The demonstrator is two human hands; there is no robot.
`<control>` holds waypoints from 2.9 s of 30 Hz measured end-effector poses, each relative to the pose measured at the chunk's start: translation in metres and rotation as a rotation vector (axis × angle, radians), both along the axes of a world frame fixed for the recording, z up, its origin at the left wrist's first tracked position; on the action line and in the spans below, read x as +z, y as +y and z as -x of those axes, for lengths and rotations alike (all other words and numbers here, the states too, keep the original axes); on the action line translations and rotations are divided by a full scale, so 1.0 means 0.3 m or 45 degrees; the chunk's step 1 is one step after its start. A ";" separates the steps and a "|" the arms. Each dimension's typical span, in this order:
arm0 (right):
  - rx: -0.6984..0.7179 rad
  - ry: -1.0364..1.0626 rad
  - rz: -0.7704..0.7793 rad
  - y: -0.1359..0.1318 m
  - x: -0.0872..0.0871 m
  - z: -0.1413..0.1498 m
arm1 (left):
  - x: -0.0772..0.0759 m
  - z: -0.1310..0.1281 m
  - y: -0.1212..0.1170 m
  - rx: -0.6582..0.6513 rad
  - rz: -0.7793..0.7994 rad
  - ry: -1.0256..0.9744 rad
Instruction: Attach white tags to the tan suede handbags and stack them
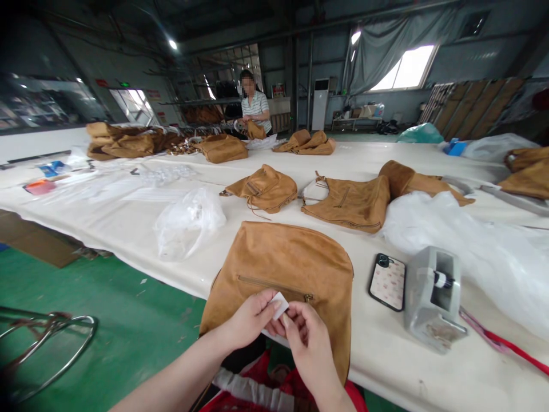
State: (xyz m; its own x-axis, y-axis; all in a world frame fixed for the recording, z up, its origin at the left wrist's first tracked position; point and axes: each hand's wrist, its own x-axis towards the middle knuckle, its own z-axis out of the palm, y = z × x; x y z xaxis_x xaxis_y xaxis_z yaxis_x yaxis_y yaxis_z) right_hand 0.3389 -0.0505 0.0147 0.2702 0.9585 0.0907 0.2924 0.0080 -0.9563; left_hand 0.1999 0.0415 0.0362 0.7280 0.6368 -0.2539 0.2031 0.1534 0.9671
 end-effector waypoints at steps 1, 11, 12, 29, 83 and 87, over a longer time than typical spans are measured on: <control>-0.012 -0.005 0.015 -0.001 -0.002 -0.005 | 0.005 0.000 -0.003 -0.001 -0.044 0.019; -0.461 -1.183 0.235 0.024 -0.063 -0.090 | -0.003 -0.064 0.077 0.059 -0.555 0.293; -0.462 -1.248 0.241 0.031 -0.065 -0.085 | -0.018 -0.072 0.083 0.043 -0.519 0.301; -0.367 -1.393 0.062 0.036 -0.065 -0.036 | -0.087 -0.077 0.080 0.094 -0.446 0.324; -0.363 0.733 0.196 0.099 -0.067 0.012 | -0.038 -0.078 -0.002 0.248 -0.787 0.263; -0.314 0.881 0.146 0.098 -0.067 0.004 | -0.025 -0.074 0.004 0.178 -0.731 0.217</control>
State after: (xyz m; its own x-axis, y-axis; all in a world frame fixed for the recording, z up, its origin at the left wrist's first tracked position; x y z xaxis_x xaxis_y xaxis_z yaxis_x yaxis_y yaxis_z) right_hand 0.3376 -0.0212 -0.0055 0.4380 0.8557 -0.2756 -0.3967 -0.0911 -0.9134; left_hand 0.2221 0.0428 0.0287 0.6071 0.7929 0.0521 0.3778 -0.3458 0.8589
